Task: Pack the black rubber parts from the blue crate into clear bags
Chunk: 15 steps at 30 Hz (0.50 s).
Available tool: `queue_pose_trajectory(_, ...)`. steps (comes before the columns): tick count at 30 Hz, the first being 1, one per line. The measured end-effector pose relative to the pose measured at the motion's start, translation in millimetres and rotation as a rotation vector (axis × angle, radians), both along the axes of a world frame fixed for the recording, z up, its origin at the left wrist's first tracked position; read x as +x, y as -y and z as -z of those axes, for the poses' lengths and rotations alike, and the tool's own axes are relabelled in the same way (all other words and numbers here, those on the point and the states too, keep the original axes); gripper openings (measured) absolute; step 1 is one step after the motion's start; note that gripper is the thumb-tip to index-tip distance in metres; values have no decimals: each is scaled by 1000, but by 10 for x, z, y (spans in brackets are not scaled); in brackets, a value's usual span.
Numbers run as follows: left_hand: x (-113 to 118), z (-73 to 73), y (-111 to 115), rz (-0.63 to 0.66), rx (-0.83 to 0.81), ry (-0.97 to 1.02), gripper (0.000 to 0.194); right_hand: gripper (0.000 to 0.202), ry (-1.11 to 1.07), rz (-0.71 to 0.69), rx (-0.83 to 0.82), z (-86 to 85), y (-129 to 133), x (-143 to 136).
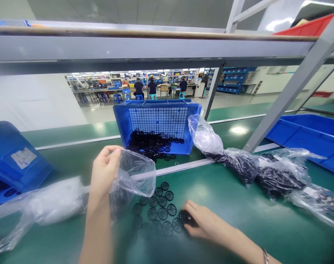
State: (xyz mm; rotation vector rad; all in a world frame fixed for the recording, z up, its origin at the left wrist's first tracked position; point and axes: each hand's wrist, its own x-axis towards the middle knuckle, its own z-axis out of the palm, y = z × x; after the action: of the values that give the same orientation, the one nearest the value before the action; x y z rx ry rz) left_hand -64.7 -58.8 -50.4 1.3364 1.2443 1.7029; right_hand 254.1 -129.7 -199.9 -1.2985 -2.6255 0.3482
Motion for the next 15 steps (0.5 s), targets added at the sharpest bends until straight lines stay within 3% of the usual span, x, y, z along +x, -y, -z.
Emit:
queue_pose_trajectory(3,7,3,-6,-2,2,0,22,41,46,-91,62,72,112,-87)
queue_pose_trajectory(5,5,4,-5,-9,-1,-2,23,38,93,-112,105,162,149,-130)
queue_pose_trajectory(9,-7,4,2,-13,-3,-8,23,28,86,-41,107,293,165,-154)
queue_pose_trajectory(15,0,2,12,-10,-13,-28,23,33,-3,-24,78,145,-49,-235)
